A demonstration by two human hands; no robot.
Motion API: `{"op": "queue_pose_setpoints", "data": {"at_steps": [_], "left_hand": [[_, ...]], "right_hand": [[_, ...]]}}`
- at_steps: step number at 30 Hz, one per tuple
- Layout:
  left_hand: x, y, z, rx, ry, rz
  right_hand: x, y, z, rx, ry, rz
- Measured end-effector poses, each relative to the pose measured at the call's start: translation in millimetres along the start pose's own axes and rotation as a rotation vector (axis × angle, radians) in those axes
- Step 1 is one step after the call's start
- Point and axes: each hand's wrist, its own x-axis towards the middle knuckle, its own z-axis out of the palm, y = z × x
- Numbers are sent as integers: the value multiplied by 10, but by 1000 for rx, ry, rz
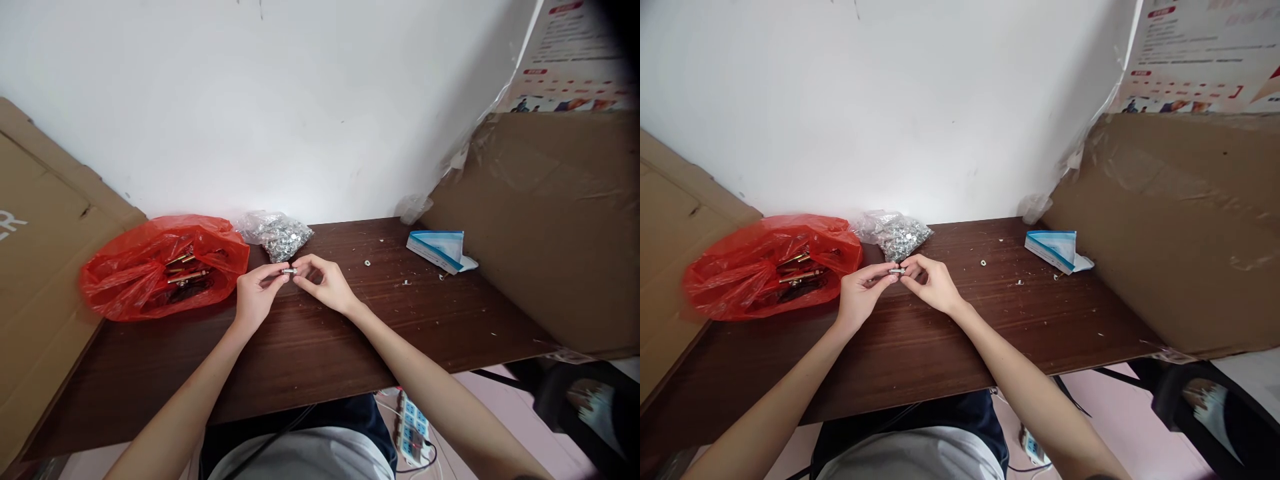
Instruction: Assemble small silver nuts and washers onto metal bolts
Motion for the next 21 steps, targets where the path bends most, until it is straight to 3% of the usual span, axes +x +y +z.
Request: {"op": "queue_pose_setpoints", "data": {"at_steps": [7,21], "left_hand": [[0,10,-2,-31,2,-24],[-6,43,9,-40,-27,-7]], "right_hand": [[-11,-12,6,-110,-47,-6],[-4,-50,-7,-102,-98,-28]]}}
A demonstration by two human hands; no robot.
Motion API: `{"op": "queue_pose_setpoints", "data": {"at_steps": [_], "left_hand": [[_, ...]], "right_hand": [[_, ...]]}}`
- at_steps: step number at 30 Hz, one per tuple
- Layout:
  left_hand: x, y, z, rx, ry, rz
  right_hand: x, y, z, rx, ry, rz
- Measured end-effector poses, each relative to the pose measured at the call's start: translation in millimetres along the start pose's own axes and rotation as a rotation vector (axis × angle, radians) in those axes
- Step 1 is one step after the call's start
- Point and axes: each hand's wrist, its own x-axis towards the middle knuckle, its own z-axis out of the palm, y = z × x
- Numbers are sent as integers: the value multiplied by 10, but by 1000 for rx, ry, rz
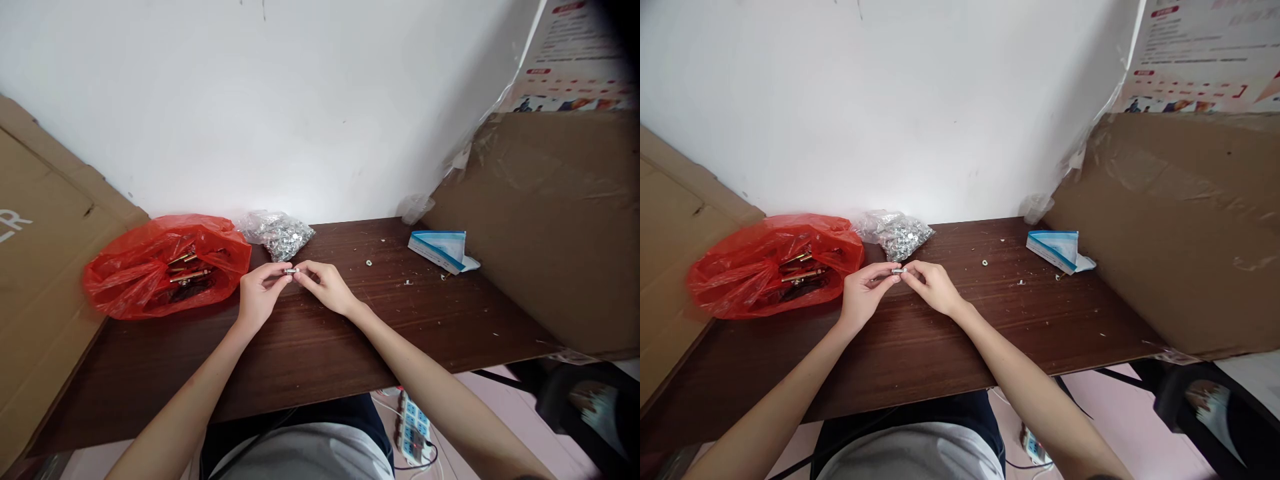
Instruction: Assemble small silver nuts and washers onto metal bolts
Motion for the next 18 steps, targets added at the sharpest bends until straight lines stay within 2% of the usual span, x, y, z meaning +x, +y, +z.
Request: {"op": "queue_pose_setpoints", "data": {"at_steps": [4,10,13,18], "left_hand": [[3,17,0,-31,-30,8],[-14,-1,-1,-24,-11,21],[-14,-6,0,-27,-25,13],[-8,6,8,-36,-33,15]], "right_hand": [[1,22,-8,21,-17,-8],[10,100,8,295,37,69],[14,100,6,364,45,84],[8,51,-42,221,24,102]]}}
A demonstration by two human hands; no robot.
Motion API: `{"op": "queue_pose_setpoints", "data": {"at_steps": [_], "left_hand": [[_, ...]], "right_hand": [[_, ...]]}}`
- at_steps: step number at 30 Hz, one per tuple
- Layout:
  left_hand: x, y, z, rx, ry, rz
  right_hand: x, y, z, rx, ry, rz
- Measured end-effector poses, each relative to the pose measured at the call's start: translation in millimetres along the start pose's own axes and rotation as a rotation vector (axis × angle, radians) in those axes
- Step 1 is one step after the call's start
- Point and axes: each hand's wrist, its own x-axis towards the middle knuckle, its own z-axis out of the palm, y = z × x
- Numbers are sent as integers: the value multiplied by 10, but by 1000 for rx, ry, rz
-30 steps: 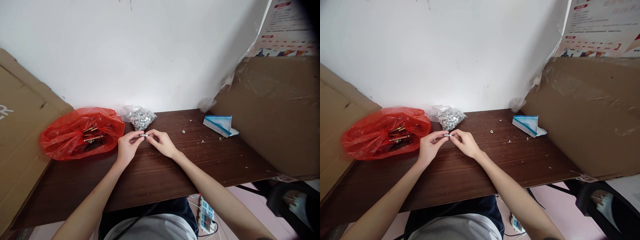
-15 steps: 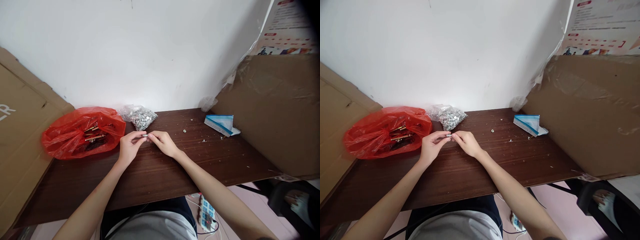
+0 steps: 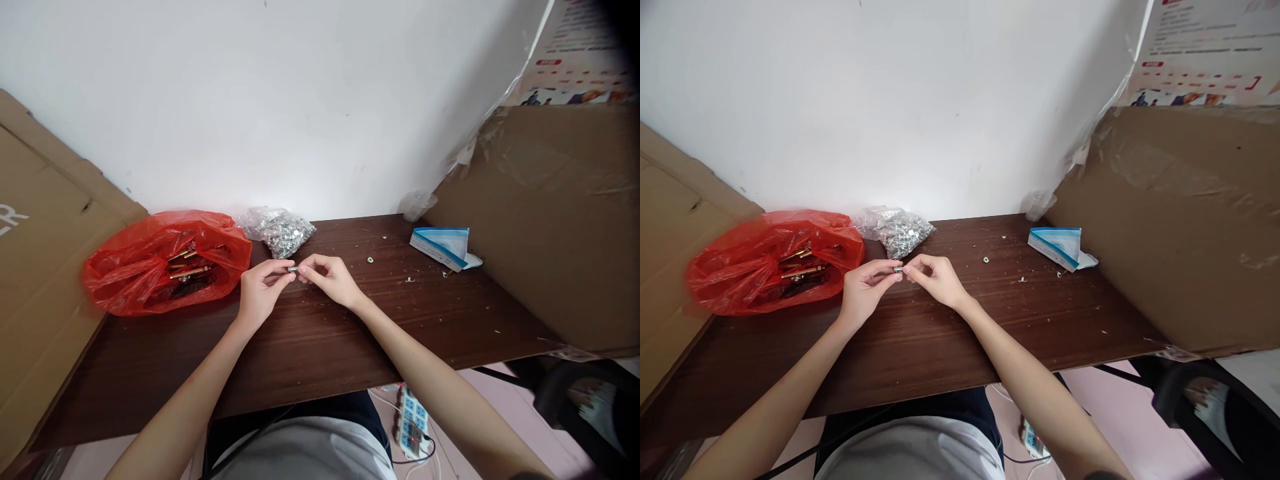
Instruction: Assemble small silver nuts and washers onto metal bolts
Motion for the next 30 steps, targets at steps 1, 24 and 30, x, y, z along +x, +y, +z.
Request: {"op": "queue_pose_setpoints", "data": {"at_steps": [1,24,30], "left_hand": [[-2,0,1,-3,-5,-3],[18,21,-9,-121,-33,-71],[-1,-32,-17,53,-110,-30]], "right_hand": [[-2,-6,-10,-41,-11,0],[-13,41,55,88,84,-6],[-23,31,71,38,66,-17]]}}
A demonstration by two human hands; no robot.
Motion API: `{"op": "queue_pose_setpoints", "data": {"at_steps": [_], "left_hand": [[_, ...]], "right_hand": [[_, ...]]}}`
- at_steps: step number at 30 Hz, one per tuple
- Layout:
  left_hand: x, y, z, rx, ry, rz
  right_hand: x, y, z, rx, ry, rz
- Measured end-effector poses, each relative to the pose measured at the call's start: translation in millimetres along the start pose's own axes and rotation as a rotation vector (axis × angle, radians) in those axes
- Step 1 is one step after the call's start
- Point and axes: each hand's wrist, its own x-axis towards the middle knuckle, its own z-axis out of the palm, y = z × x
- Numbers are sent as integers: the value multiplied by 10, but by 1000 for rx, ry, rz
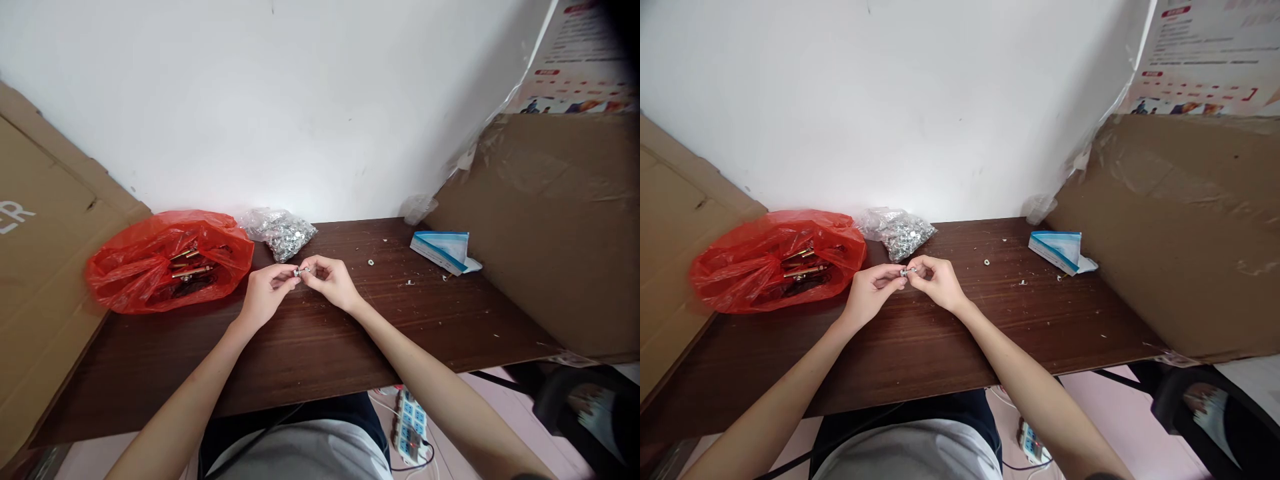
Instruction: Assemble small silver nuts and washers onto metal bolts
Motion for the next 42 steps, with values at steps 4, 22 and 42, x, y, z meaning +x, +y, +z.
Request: {"op": "queue_pose_setpoints", "data": {"at_steps": [4,22,42], "left_hand": [[-3,13,-28,209,-41,94],[7,-46,7,-132,-45,-107],[34,58,-7,-199,42,-61]], "right_hand": [[1,-12,-21,-56,-17,-46],[-4,6,-18,-90,-31,-117],[8,-10,41,187,29,30]]}}
